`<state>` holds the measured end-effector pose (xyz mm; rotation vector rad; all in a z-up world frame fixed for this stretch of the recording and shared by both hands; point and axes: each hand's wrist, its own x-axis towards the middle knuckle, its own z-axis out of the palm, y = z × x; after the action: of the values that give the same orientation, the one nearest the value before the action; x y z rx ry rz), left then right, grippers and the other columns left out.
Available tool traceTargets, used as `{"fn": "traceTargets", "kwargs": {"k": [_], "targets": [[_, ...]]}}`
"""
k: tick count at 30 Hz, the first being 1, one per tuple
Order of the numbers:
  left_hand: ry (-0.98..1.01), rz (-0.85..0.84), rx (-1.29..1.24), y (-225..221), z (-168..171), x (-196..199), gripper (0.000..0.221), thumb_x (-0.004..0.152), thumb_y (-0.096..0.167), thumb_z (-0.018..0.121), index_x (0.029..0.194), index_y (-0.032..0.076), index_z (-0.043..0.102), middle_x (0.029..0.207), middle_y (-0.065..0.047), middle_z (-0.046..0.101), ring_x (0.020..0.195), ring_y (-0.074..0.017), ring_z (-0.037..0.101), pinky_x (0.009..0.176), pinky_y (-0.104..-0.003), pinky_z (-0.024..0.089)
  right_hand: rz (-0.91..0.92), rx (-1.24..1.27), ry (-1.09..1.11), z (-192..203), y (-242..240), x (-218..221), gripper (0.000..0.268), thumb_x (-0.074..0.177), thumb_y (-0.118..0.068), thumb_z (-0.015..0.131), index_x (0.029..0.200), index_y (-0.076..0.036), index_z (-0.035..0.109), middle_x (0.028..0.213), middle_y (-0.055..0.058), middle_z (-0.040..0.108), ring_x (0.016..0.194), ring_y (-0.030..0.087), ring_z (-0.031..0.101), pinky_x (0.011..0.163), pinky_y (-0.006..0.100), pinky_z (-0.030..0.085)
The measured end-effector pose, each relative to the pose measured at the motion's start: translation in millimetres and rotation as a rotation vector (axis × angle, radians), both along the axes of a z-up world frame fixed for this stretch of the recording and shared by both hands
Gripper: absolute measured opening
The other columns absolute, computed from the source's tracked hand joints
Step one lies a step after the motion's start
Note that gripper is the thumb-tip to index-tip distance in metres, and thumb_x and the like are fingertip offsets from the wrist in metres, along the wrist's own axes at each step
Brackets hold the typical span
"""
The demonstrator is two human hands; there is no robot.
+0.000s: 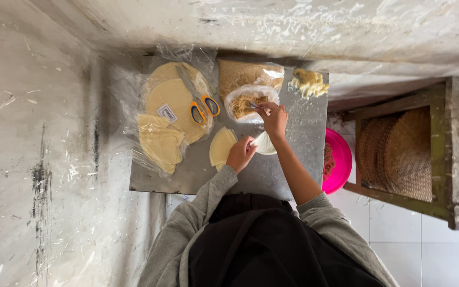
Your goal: The person prepares snacks by folding circular pastry sheets into triangles, filling them with a dry ingredient from a plastic bag, sealing the edges with a paste, and placing them into a pink basin.
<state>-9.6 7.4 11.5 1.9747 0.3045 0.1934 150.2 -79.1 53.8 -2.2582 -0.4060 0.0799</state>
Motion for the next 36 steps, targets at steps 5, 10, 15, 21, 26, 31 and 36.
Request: {"fn": "traceTargets", "kwargs": {"k": [5, 10, 15, 21, 26, 31, 36], "targets": [[0.018, 0.029, -0.128, -4, 5, -2, 0.027, 0.094, 0.018, 0.073, 0.113, 0.003, 0.061, 0.087, -0.01, 0.069, 0.072, -0.0191, 0.067, 0.067, -0.033, 0.055, 0.001, 0.016, -0.033, 9, -42, -18, 0.018, 0.086, -0.032, 0.082, 0.1, -0.021, 0.081, 0.098, -0.004, 0.076, 0.099, 0.02, 0.06, 0.093, 0.039, 0.042], [-0.087, 0.096, -0.072, -8, 4, -3, 0.036, 0.093, 0.014, 0.072, 0.123, 0.003, 0.056, 0.093, -0.01, 0.067, 0.073, -0.0195, 0.066, 0.066, -0.032, 0.056, 0.097, -0.229, -0.119, 40, -98, -53, 0.013, 0.088, -0.028, 0.081, 0.099, -0.021, 0.081, 0.096, -0.005, 0.076, 0.102, 0.022, 0.059, 0.092, 0.041, 0.036], [-0.1, 0.108, -0.002, -11, 2, -4, 0.035, 0.095, 0.014, 0.072, 0.124, 0.004, 0.057, 0.093, -0.008, 0.065, 0.071, -0.0189, 0.064, 0.066, -0.033, 0.056, 0.198, -0.434, -0.253, 41, -112, -73, 0.009, 0.087, -0.024, 0.081, 0.095, -0.021, 0.081, 0.088, -0.003, 0.074, 0.096, 0.02, 0.06, 0.093, 0.04, 0.036], [-0.144, 0.145, 0.123, -16, -5, -4, 0.033, 0.093, 0.014, 0.073, 0.122, 0.007, 0.059, 0.095, -0.008, 0.066, 0.069, -0.0194, 0.064, 0.066, -0.035, 0.055, 0.358, -0.76, -0.569, 16, -100, -72, 0.006, 0.088, -0.012, 0.079, 0.09, -0.017, 0.08, 0.083, -0.001, 0.075, 0.092, 0.016, 0.063, 0.095, 0.039, 0.04], [-0.176, 0.137, 0.228, -17, -8, -5, 0.034, 0.095, 0.011, 0.07, 0.125, 0.009, 0.055, 0.099, -0.008, 0.066, 0.076, -0.0218, 0.067, 0.069, -0.036, 0.055, 0.39, -0.87, -0.523, 11, -120, -65, 0.011, 0.086, -0.006, 0.074, 0.092, -0.014, 0.08, 0.094, 0.005, 0.077, 0.095, 0.018, 0.064, 0.094, 0.038, 0.044], [-0.275, 0.154, 0.261, -20, 3, -8, 0.043, 0.093, 0.01, 0.071, 0.131, 0.012, 0.053, 0.105, -0.007, 0.067, 0.084, -0.0218, 0.07, 0.07, -0.034, 0.056, 0.176, -0.484, -0.179, 51, -140, -64, 0.024, 0.098, -0.011, 0.069, 0.122, -0.009, 0.07, 0.109, 0.018, 0.073, 0.105, 0.032, 0.065, 0.087, 0.045, 0.054], [-0.215, 0.039, 0.182, -21, 15, -12, 0.048, 0.089, 0.011, 0.076, 0.133, 0.013, 0.054, 0.107, 0.001, 0.074, 0.076, -0.0148, 0.069, 0.066, -0.031, 0.056, -0.01, -0.562, 0.037, 53, -130, -53, 0.088, 0.086, -0.031, 0.077, 0.159, -0.011, 0.032, 0.12, 0.023, 0.063, 0.105, 0.042, 0.064, 0.074, 0.05, 0.055]]}}
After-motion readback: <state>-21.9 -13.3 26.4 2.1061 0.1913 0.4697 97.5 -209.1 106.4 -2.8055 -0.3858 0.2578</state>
